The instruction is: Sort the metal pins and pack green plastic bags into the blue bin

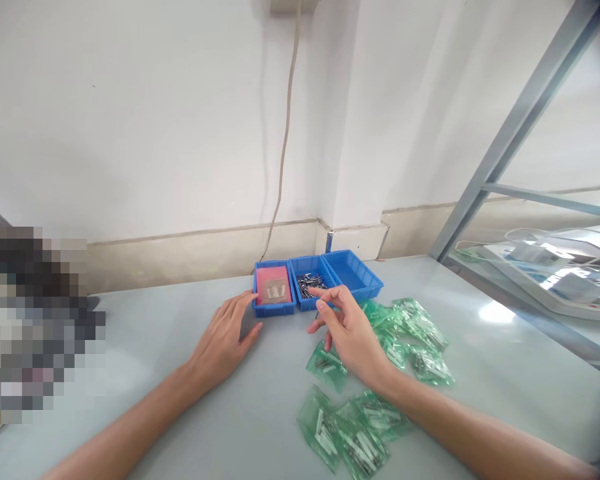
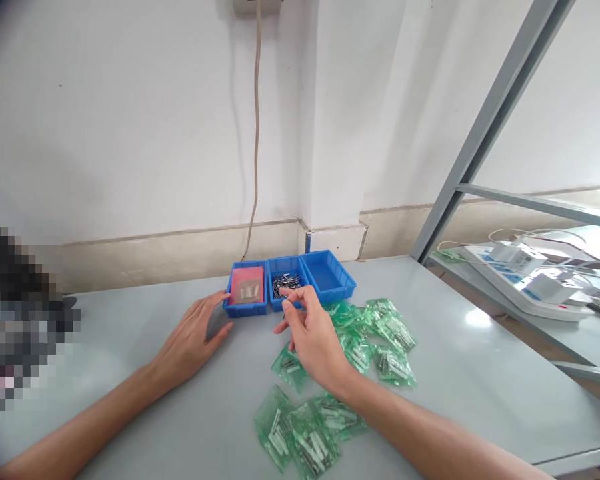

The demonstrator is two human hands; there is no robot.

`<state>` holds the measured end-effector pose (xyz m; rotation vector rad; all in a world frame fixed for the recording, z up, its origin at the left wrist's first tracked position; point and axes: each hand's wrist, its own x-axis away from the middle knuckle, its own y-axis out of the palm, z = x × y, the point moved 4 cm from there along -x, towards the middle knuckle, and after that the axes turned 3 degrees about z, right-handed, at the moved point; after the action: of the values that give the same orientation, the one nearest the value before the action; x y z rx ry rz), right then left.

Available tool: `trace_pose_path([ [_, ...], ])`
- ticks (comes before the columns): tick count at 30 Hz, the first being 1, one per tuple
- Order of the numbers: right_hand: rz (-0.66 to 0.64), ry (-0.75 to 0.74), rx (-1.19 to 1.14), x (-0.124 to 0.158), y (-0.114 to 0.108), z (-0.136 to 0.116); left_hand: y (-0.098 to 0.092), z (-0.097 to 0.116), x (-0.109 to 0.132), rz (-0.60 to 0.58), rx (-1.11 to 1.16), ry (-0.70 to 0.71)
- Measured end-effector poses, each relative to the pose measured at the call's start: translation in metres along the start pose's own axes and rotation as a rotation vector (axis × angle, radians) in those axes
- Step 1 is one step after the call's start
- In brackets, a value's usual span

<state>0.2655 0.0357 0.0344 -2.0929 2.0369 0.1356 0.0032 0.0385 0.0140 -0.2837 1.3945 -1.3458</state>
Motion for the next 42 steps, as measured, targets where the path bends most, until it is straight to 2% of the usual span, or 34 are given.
trace_pose_path([
  [15, -0.044, 0.039, 0.034, -0.001, 0.001, 0.003, 0.001, 0.000, 0.002, -0.046, 0.026, 0.015],
  [34, 0.005, 0.023, -0.036, 0.004, 0.000, -0.003, -0.001, 0.004, -0.001, -0.027, -0.033, 0.021],
  [42, -0.025, 0.042, 0.015, 0.003, 0.002, 0.003, -0.003, 0.014, -0.002, -0.057, -0.071, 0.182],
])
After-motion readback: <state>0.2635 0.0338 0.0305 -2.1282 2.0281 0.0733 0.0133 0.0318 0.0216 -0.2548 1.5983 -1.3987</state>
